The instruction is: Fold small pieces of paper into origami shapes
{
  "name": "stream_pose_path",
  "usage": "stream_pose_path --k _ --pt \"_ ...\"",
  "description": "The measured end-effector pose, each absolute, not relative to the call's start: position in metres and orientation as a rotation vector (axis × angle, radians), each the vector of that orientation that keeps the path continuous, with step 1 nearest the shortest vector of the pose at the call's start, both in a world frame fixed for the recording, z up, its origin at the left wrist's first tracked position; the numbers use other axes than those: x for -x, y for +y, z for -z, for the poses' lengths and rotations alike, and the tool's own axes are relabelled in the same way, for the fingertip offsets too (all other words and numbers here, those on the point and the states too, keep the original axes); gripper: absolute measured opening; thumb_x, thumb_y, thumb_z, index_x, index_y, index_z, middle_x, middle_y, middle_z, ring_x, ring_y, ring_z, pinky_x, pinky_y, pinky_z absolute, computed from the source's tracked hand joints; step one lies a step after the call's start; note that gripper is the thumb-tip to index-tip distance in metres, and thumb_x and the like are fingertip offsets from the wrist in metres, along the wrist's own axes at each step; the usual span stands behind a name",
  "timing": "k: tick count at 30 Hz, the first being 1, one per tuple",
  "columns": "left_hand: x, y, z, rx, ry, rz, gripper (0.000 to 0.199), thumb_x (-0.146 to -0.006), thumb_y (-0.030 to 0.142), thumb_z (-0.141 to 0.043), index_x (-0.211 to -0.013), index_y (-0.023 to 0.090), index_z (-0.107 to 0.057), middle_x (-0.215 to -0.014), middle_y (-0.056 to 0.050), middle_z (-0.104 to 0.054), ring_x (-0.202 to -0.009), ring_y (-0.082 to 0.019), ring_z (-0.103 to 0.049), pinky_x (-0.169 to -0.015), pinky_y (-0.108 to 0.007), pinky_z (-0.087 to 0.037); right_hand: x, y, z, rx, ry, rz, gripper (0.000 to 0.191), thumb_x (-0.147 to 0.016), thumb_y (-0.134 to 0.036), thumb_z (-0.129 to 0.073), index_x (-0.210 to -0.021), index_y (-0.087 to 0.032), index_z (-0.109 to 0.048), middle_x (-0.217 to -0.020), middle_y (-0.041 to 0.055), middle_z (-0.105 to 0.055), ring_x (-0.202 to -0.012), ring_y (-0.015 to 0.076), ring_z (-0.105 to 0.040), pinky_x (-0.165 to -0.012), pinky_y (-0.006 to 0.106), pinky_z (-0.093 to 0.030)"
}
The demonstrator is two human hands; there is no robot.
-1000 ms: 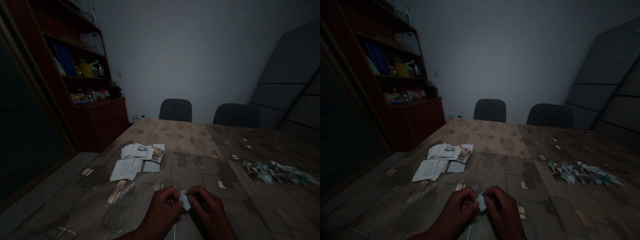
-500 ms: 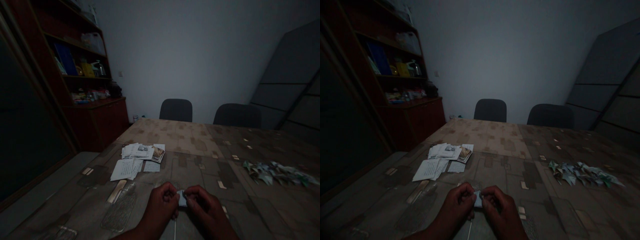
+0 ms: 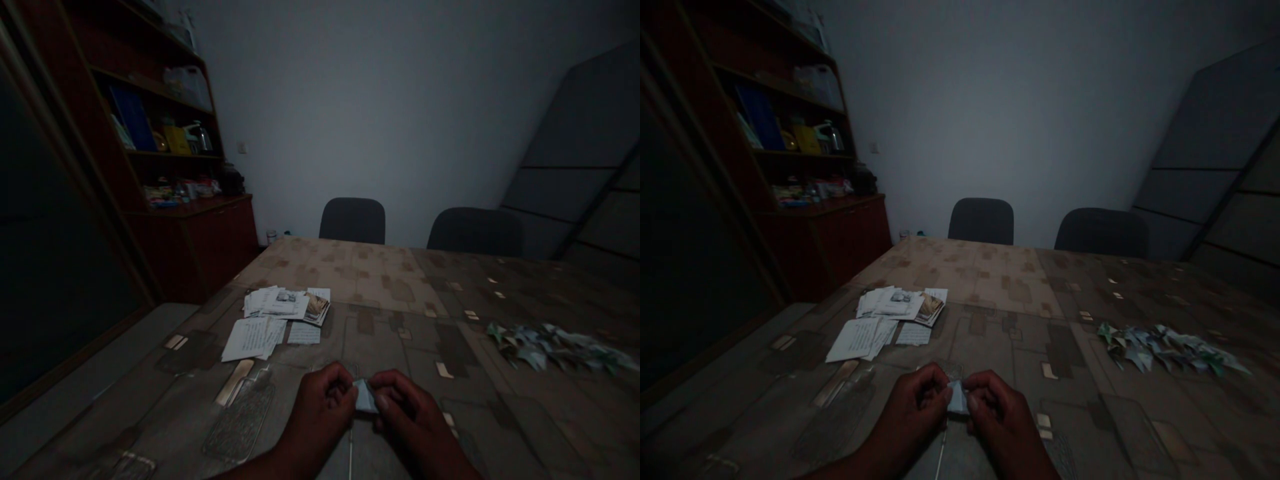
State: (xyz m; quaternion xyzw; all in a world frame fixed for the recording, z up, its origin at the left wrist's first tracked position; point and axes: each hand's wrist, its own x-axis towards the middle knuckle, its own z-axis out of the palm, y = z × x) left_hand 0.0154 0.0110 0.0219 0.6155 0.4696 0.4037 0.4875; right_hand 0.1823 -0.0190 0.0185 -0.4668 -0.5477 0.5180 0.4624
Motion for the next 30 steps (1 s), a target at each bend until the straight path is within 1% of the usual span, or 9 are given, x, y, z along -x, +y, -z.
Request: stream_pose_path --k 3,6,8,11,13,18,21,26,30 --pt "-0.0155 0.0112 -0.0192 -1.505 1.133 -0.991 0.014 -0.079 0.019 -0.057 -0.066 0.016 -0.056 -0.054 0.005 -0.049 -0.051 -0.011 -0.049 -0.048 -0.019 -0.034 -0.1822 -0.0183 -0.0195 1.171 -1.371 -1.237 0.033 -0.085 -0.050 -0.061 -0.093 -0.018 -0.064 -0.068 -0.0006 -0.062 -0.063 0.0162 -0.059 -0.057 0.025 -0.043" --pt "-0.0168 0.0107 -0.0162 -1.414 1.076 -0.985 0.003 -0.077 0.018 -0.061 -0.075 0.016 -0.060 -0.059 0.005 -0.051 -0.051 -0.010 -0.051 -0.048 -0.018 -0.038 -0.1824 -0.0182 -0.0201 1.200 -1.476 -1.145 0.032 -0.086 -0.049 -0.059 -0.094 -0.018 -0.064 -0.074 0.0025 -0.067 -0.067 0.0187 -0.062 -0.061 0.027 -0.046" --pt "-0.0176 0.0104 -0.0146 -1.337 1.016 -0.972 0.007 -0.076 0.022 -0.064 -0.080 0.016 -0.061 -0.062 0.005 -0.053 -0.051 -0.010 -0.052 -0.047 -0.019 -0.041 -0.1827 -0.0188 -0.0206 1.208 -1.562 -1.083 0.031 -0.087 -0.047 -0.058 -0.095 -0.018 -0.064 -0.078 0.0047 -0.070 -0.073 0.0210 -0.064 -0.065 0.029 -0.048" --pt "-0.0177 0.0106 -0.0139 -1.283 0.976 -0.968 0.014 -0.077 0.028 -0.065 -0.078 0.015 -0.061 -0.062 0.004 -0.053 -0.049 -0.010 -0.052 -0.046 -0.020 -0.044 -0.1827 -0.0204 -0.0220 1.214 -1.632 -1.037 0.029 -0.089 -0.045 -0.054 -0.097 -0.018 -0.065 -0.081 0.0051 -0.072 -0.077 0.0220 -0.065 -0.069 0.030 -0.048" --pt "-0.0172 0.0108 -0.0142 -1.296 0.990 -0.973 0.015 -0.077 0.029 -0.065 -0.077 0.014 -0.061 -0.062 0.003 -0.054 -0.049 -0.010 -0.053 -0.045 -0.020 -0.044 -0.1825 -0.0213 -0.0230 1.224 -1.643 -1.034 0.029 -0.091 -0.043 -0.052 -0.097 -0.018 -0.065 -0.081 0.0045 -0.071 -0.076 0.0213 -0.064 -0.068 0.029 -0.047" --pt "-0.0165 0.0101 -0.0133 -1.317 1.007 -0.976 0.016 -0.079 0.029 -0.064 -0.079 0.013 -0.064 -0.062 0.002 -0.055 -0.050 -0.011 -0.054 -0.045 -0.020 -0.045 -0.1819 -0.0214 -0.0212 1.222 -1.618 -1.048 0.029 -0.091 -0.043 -0.051 -0.096 -0.018 -0.065 -0.075 0.0029 -0.069 -0.066 0.0183 -0.061 -0.059 0.026 -0.043" --pt "-0.0164 0.0090 -0.0125 -1.332 1.008 -0.978 0.014 -0.080 0.027 -0.063 -0.080 0.013 -0.064 -0.063 0.002 -0.056 -0.050 -0.011 -0.055 -0.046 -0.020 -0.045 -0.1814 -0.0201 -0.0187 1.197 -1.621 -1.027 0.025 -0.090 -0.040 -0.053 -0.093 -0.018 -0.066 -0.075 0.0029 -0.069 -0.069 0.0190 -0.062 -0.061 0.026 -0.043" --pt "-0.0171 0.0092 -0.0140 -1.371 1.031 -0.968 0.011 -0.080 0.023 -0.061 -0.079 0.013 -0.065 -0.061 0.002 -0.055 -0.050 -0.011 -0.055 -0.046 -0.019 -0.044 -0.1807 -0.0192 -0.0179 1.213 -1.604 -1.035 0.020 -0.088 -0.034 -0.056 -0.092 -0.017 -0.066 -0.075 0.0032 -0.069 -0.070 0.0189 -0.062 -0.062 0.027 -0.044" --pt "-0.0176 0.0104 -0.0131 -1.360 1.033 -0.959 0.012 -0.079 0.024 -0.062 -0.079 0.013 -0.064 -0.062 0.002 -0.056 -0.050 -0.011 -0.055 -0.047 -0.020 -0.045 -0.1808 -0.0197 -0.0180 1.226 -1.590 -1.046 0.020 -0.088 -0.034 -0.056 -0.093 -0.017 -0.066 -0.075 0.0033 -0.069 -0.071 0.0192 -0.062 -0.063 0.027 -0.044"
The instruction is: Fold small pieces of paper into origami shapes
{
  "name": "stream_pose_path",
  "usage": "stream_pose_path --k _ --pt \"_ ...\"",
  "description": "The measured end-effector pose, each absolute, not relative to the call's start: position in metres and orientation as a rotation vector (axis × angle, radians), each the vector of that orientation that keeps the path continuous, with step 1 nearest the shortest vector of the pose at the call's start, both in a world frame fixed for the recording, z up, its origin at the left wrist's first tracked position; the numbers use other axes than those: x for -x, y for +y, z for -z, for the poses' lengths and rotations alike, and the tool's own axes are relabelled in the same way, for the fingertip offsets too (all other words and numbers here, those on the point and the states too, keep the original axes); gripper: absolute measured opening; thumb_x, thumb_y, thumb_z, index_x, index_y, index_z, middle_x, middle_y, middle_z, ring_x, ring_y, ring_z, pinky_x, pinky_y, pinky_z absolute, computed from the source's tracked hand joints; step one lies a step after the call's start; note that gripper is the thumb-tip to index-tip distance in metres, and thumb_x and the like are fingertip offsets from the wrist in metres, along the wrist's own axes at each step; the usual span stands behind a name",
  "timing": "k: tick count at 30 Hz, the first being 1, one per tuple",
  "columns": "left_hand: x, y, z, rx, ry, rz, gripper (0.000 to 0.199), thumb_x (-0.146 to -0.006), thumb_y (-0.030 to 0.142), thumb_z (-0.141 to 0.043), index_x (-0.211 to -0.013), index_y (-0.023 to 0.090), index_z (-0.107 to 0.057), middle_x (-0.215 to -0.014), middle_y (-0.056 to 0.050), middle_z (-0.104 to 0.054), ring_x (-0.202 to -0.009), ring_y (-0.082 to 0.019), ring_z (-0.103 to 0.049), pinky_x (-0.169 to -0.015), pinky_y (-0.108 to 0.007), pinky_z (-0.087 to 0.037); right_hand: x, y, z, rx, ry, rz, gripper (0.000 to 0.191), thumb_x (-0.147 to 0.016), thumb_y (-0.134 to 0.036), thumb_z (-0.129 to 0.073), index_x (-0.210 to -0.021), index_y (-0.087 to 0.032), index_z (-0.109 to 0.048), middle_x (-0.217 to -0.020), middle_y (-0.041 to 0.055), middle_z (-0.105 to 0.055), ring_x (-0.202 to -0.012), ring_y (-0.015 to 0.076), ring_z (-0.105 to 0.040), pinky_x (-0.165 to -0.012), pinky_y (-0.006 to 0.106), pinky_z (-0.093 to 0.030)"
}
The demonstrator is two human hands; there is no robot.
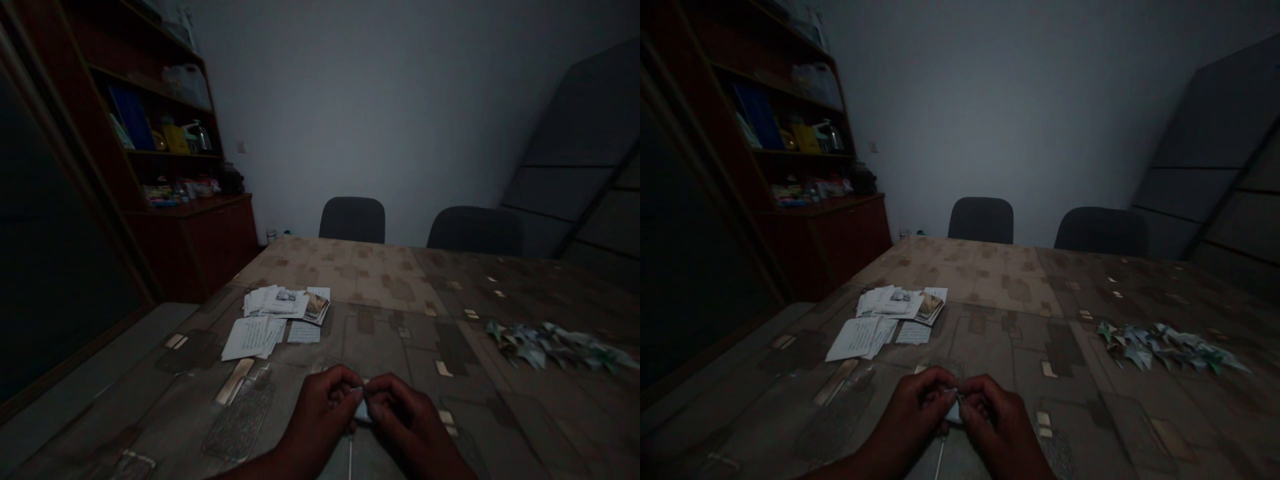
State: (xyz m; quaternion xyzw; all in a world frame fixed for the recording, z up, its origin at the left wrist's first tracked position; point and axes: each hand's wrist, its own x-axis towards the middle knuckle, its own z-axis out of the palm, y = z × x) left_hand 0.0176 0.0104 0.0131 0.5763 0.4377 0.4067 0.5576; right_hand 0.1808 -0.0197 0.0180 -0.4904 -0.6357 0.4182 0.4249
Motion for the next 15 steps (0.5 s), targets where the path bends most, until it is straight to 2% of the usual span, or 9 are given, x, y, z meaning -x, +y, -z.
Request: stream_pose_path --k 9,15 --pt "-0.0168 0.0101 -0.0132 -1.364 1.014 -0.958 0.015 -0.078 0.027 -0.062 -0.079 0.013 -0.063 -0.059 0.003 -0.055 -0.046 -0.010 -0.053 -0.044 -0.020 -0.043 -0.1807 -0.0181 -0.0154 1.201 -1.583 -1.065 0.029 -0.089 -0.045 -0.056 -0.092 -0.018 -0.066 -0.075 0.0034 -0.068 -0.071 0.0198 -0.059 -0.063 0.028 -0.043" --pt "-0.0168 0.0107 -0.0152 -1.324 0.998 -0.964 0.017 -0.078 0.030 -0.062 -0.078 0.013 -0.062 -0.060 0.001 -0.057 -0.046 -0.011 -0.055 -0.045 -0.021 -0.044 -0.1809 -0.0210 -0.0194 1.199 -1.561 -1.125 0.031 -0.089 -0.046 -0.054 -0.093 -0.018 -0.066 -0.074 0.0016 -0.065 -0.065 0.0164 -0.054 -0.058 0.025 -0.040"
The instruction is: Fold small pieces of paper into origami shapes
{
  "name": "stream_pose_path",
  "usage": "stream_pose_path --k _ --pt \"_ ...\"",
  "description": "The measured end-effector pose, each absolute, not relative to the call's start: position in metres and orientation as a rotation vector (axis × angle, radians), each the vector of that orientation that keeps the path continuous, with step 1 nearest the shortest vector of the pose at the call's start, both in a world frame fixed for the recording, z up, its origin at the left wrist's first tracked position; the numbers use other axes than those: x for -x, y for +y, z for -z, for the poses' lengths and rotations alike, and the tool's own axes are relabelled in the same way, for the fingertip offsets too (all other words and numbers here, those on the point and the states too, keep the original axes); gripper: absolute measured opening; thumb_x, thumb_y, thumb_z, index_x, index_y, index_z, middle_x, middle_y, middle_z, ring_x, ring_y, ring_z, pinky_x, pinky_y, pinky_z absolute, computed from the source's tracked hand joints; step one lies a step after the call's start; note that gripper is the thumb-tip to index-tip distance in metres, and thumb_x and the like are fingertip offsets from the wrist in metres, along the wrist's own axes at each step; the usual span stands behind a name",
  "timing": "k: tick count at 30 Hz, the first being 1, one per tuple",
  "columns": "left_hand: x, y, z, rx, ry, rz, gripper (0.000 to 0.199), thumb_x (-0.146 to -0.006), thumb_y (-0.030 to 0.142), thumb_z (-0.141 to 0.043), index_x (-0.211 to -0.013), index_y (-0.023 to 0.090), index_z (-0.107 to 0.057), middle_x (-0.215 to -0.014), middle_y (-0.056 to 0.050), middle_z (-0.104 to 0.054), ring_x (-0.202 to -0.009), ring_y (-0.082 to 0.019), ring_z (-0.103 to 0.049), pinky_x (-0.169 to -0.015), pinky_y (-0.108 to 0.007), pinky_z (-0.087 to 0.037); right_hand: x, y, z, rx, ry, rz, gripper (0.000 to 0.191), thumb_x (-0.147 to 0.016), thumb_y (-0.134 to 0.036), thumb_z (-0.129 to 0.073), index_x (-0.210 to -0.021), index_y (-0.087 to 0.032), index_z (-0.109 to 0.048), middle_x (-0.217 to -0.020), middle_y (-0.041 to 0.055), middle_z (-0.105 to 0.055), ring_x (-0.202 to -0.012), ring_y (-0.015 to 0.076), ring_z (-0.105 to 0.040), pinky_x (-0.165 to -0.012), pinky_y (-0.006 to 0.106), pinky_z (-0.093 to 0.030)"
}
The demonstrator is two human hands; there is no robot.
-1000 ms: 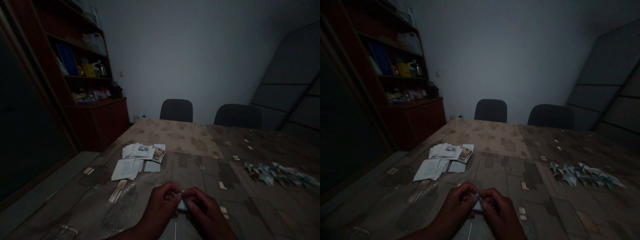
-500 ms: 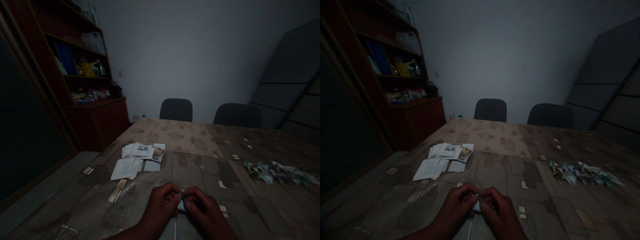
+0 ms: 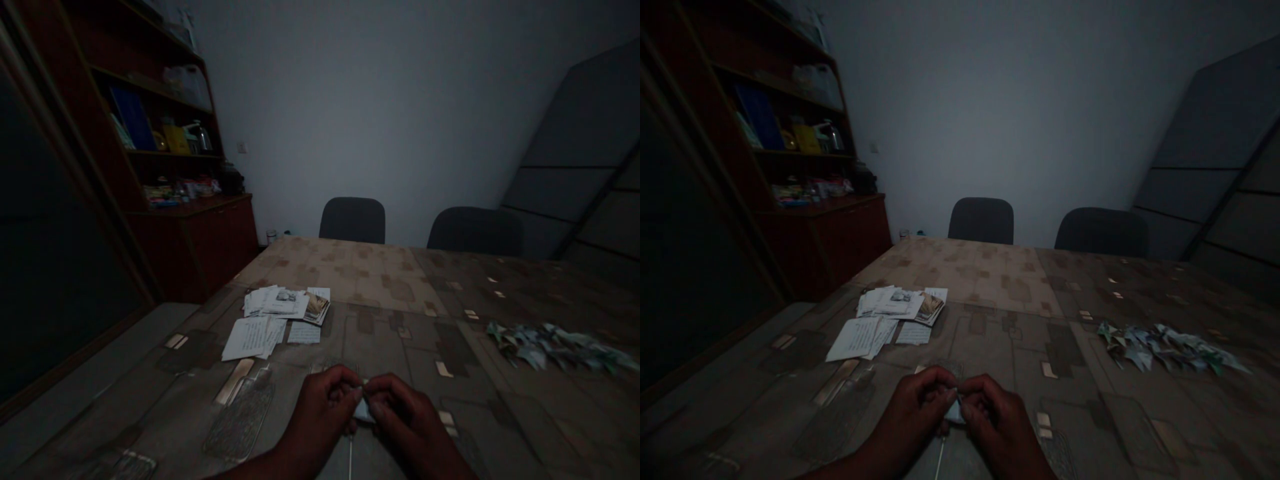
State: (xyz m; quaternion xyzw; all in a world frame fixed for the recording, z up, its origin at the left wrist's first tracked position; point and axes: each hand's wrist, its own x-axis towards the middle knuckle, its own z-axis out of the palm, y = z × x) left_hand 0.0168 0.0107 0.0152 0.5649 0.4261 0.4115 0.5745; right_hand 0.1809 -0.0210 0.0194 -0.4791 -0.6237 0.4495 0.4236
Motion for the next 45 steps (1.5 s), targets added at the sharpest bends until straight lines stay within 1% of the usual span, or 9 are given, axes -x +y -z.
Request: stream_pose_path --k 5,10,13,20,26,32,37,42,45 --pt "-0.0162 0.0105 -0.0143 -1.297 0.990 -0.955 0.019 -0.079 0.031 -0.063 -0.080 0.013 -0.062 -0.060 0.001 -0.058 -0.045 -0.011 -0.055 -0.044 -0.020 -0.043 -0.1817 -0.0177 -0.0144 1.186 -1.555 -1.137 0.032 -0.089 -0.048 -0.055 -0.095 -0.018 -0.065 -0.071 0.0009 -0.064 -0.061 0.0153 -0.053 -0.056 0.024 -0.038" --pt "-0.0154 0.0122 -0.0104 -1.251 0.921 -0.951 0.022 -0.080 0.034 -0.063 -0.084 0.013 -0.062 -0.062 0.001 -0.059 -0.045 -0.010 -0.056 -0.045 -0.020 -0.044 -0.1835 -0.0166 -0.0118 1.178 -1.587 -1.087 0.032 -0.089 -0.047 -0.055 -0.094 -0.018 -0.066 -0.072 0.0020 -0.065 -0.066 0.0175 -0.056 -0.060 0.026 -0.041" --pt "-0.0153 0.0137 -0.0092 -1.265 0.919 -0.961 0.021 -0.079 0.033 -0.063 -0.083 0.012 -0.063 -0.062 0.001 -0.060 -0.045 -0.010 -0.055 -0.044 -0.020 -0.044 -0.1840 -0.0174 -0.0112 1.181 -1.600 -1.056 0.030 -0.089 -0.046 -0.055 -0.093 -0.018 -0.066 -0.073 0.0024 -0.066 -0.068 0.0185 -0.058 -0.061 0.026 -0.042" --pt "-0.0169 0.0115 -0.0131 -1.266 0.966 -0.958 0.020 -0.077 0.033 -0.065 -0.079 0.013 -0.062 -0.063 0.001 -0.059 -0.044 -0.010 -0.056 -0.043 -0.020 -0.044 -0.1826 -0.0181 -0.0129 1.167 -1.578 -1.088 0.028 -0.089 -0.045 -0.056 -0.094 -0.019 -0.066 -0.072 0.0011 -0.065 -0.066 0.0171 -0.057 -0.059 0.025 -0.041" --pt "-0.0172 0.0114 -0.0109 -1.282 0.967 -0.962 0.017 -0.078 0.029 -0.064 -0.080 0.013 -0.063 -0.062 0.001 -0.059 -0.044 -0.010 -0.056 -0.043 -0.019 -0.044 -0.1829 -0.0177 -0.0133 1.181 -1.579 -1.092 0.028 -0.090 -0.044 -0.054 -0.094 -0.019 -0.066 -0.076 0.0032 -0.068 -0.070 0.0186 -0.060 -0.062 0.026 -0.043" --pt "-0.0167 0.0118 -0.0115 -1.305 0.981 -0.959 0.016 -0.078 0.028 -0.063 -0.081 0.013 -0.064 -0.061 0.001 -0.059 -0.044 -0.010 -0.056 -0.043 -0.019 -0.044 -0.1837 -0.0171 -0.0124 1.208 -1.602 -1.041 0.025 -0.089 -0.040 -0.055 -0.092 -0.018 -0.066 -0.075 0.0033 -0.068 -0.070 0.0188 -0.062 -0.063 0.027 -0.045" --pt "-0.0164 0.0099 -0.0105 -1.293 0.962 -0.989 0.014 -0.079 0.028 -0.064 -0.083 0.014 -0.063 -0.062 0.003 -0.056 -0.046 -0.010 -0.055 -0.046 -0.020 -0.045 -0.1824 -0.0193 -0.0137 1.184 -1.621 -1.036 0.019 -0.082 -0.032 -0.063 -0.095 -0.018 -0.065 -0.074 0.0029 -0.069 -0.068 0.0190 -0.062 -0.062 0.028 -0.046" --pt "-0.0172 0.0092 -0.0083 -1.248 0.892 -1.018 0.015 -0.080 0.025 -0.064 -0.077 0.018 -0.052 -0.058 0.006 -0.054 -0.043 -0.009 -0.053 -0.043 -0.018 -0.042 -0.1801 -0.0191 -0.0176 1.241 -1.617 -0.972 0.010 -0.078 -0.028 -0.065 -0.083 -0.019 -0.062 -0.067 -0.0006 -0.063 -0.063 0.0169 -0.059 -0.058 0.025 -0.044" --pt "-0.0173 0.0097 -0.0105 -1.250 0.881 -1.003 0.016 -0.080 0.025 -0.064 -0.076 0.018 -0.051 -0.057 0.006 -0.054 -0.043 -0.009 -0.054 -0.044 -0.018 -0.043 -0.1796 -0.0187 -0.0199 1.238 -1.639 -0.960 0.006 -0.076 -0.024 -0.065 -0.079 -0.019 -0.062 -0.065 -0.0021 -0.060 -0.060 0.0155 -0.057 -0.056 0.024 -0.042"
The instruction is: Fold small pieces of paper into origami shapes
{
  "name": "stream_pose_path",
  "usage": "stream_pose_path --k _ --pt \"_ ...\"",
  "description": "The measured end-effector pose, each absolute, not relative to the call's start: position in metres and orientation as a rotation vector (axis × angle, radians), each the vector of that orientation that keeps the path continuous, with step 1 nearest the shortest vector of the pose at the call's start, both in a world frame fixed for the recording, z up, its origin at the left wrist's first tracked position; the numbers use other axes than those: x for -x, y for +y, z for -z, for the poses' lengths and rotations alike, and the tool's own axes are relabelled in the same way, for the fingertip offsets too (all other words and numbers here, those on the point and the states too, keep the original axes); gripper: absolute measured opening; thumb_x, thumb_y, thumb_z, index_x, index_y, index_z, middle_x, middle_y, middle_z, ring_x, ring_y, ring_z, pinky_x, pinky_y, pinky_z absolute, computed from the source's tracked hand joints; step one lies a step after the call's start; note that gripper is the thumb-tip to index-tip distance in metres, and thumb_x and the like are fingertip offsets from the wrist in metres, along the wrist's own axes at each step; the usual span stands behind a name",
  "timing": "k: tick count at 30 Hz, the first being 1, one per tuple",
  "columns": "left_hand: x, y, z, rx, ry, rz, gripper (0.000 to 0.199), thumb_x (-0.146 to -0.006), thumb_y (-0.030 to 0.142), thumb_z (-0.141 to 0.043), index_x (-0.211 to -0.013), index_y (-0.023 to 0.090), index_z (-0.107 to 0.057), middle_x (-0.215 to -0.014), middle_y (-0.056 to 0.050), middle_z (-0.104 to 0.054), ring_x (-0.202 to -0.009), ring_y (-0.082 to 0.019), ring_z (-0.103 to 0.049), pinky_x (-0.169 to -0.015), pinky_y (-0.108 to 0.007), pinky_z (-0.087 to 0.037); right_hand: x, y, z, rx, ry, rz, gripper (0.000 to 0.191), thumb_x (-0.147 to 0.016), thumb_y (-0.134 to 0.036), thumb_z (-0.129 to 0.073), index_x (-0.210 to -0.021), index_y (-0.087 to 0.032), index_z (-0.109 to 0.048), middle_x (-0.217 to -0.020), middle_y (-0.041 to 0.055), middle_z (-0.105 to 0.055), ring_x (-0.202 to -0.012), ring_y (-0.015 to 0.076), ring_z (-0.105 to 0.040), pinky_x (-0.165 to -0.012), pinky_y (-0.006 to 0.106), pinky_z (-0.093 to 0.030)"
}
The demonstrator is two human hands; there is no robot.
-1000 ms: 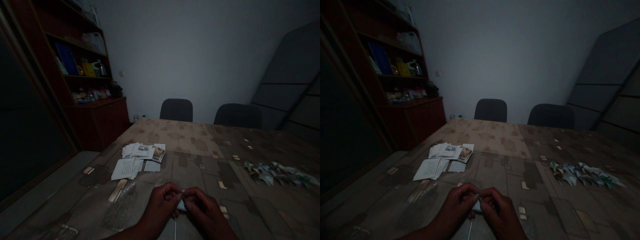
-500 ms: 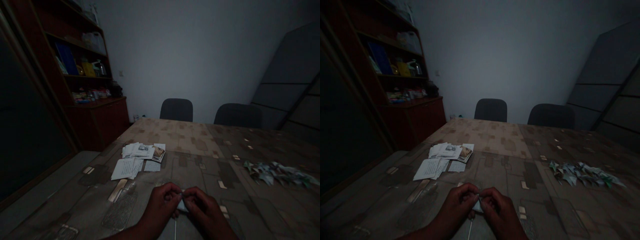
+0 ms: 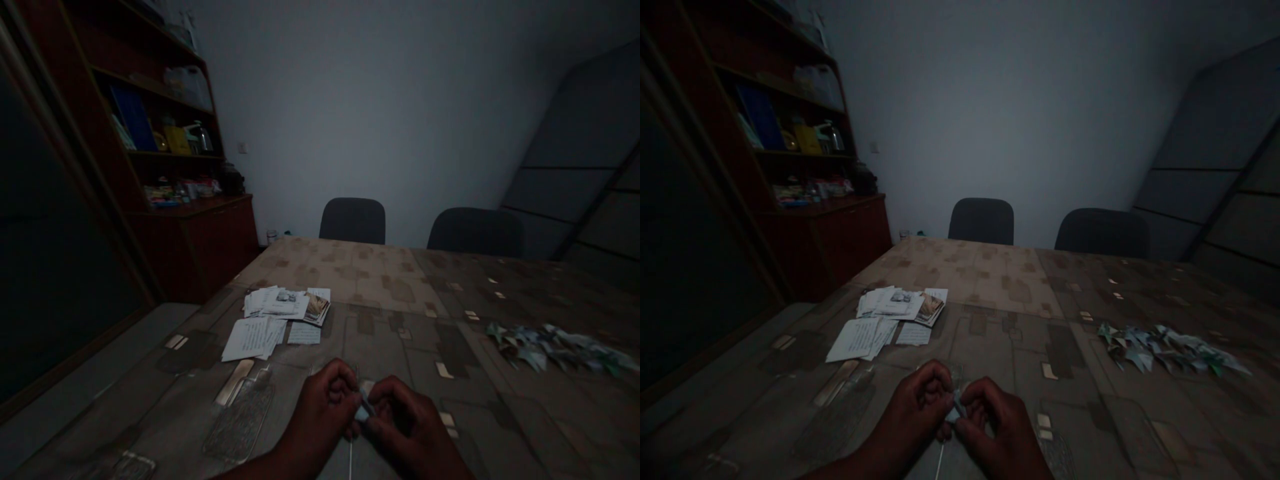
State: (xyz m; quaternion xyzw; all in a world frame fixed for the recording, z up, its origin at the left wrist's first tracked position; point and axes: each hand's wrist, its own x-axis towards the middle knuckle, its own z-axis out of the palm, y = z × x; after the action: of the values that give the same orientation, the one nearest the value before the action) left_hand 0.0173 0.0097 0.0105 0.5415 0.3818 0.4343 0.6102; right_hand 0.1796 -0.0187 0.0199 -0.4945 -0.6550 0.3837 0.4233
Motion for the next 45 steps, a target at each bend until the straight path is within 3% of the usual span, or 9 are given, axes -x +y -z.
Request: stream_pose_path --k 9,15,26,36,45 --pt "-0.0146 0.0130 -0.0113 -1.194 0.751 -0.969 0.028 -0.078 0.039 -0.069 -0.079 0.017 -0.051 -0.062 0.004 -0.058 -0.045 -0.009 -0.056 -0.045 -0.019 -0.043 -0.1809 -0.0196 -0.0192 1.176 -1.587 -1.017 0.007 -0.075 -0.023 -0.065 -0.080 -0.020 -0.061 -0.067 -0.0021 -0.061 -0.062 0.0156 -0.058 -0.057 0.023 -0.042" --pt "-0.0181 0.0131 -0.0150 -1.143 0.770 -0.968 0.030 -0.066 0.028 -0.077 -0.076 0.017 -0.051 -0.056 0.006 -0.056 -0.043 -0.008 -0.052 -0.042 -0.018 -0.042 -0.1776 -0.0211 -0.0226 1.226 -1.553 -1.023 0.011 -0.076 -0.029 -0.068 -0.078 -0.020 -0.062 -0.066 -0.0014 -0.062 -0.063 0.0161 -0.057 -0.058 0.024 -0.042" --pt "-0.0173 0.0143 -0.0099 -1.154 0.796 -0.945 0.027 -0.068 0.027 -0.076 -0.078 0.016 -0.053 -0.059 0.004 -0.059 -0.044 -0.008 -0.055 -0.043 -0.018 -0.044 -0.1812 -0.0177 -0.0147 1.139 -1.460 -1.174 0.021 -0.075 -0.036 -0.072 -0.081 -0.019 -0.061 -0.066 -0.0019 -0.061 -0.063 0.0153 -0.056 -0.058 0.024 -0.041" --pt "-0.0178 0.0150 -0.0119 -1.131 0.799 -0.941 0.028 -0.066 0.027 -0.076 -0.079 0.016 -0.054 -0.061 0.004 -0.059 -0.043 -0.008 -0.055 -0.042 -0.019 -0.044 -0.1790 -0.0174 -0.0168 1.104 -1.395 -1.260 0.034 -0.076 -0.051 -0.071 -0.083 -0.019 -0.061 -0.068 0.0003 -0.066 -0.067 0.0183 -0.065 -0.061 0.026 -0.047" --pt "-0.0186 0.0119 -0.0115 -1.206 0.885 -0.954 0.015 -0.067 0.017 -0.067 -0.077 0.015 -0.056 -0.058 0.004 -0.056 -0.045 -0.008 -0.052 -0.044 -0.019 -0.043 -0.1825 -0.0175 -0.0137 1.198 -1.560 -1.084 0.019 -0.083 -0.037 -0.065 -0.087 -0.019 -0.060 -0.068 -0.0005 -0.064 -0.064 0.0165 -0.060 -0.058 0.025 -0.043"
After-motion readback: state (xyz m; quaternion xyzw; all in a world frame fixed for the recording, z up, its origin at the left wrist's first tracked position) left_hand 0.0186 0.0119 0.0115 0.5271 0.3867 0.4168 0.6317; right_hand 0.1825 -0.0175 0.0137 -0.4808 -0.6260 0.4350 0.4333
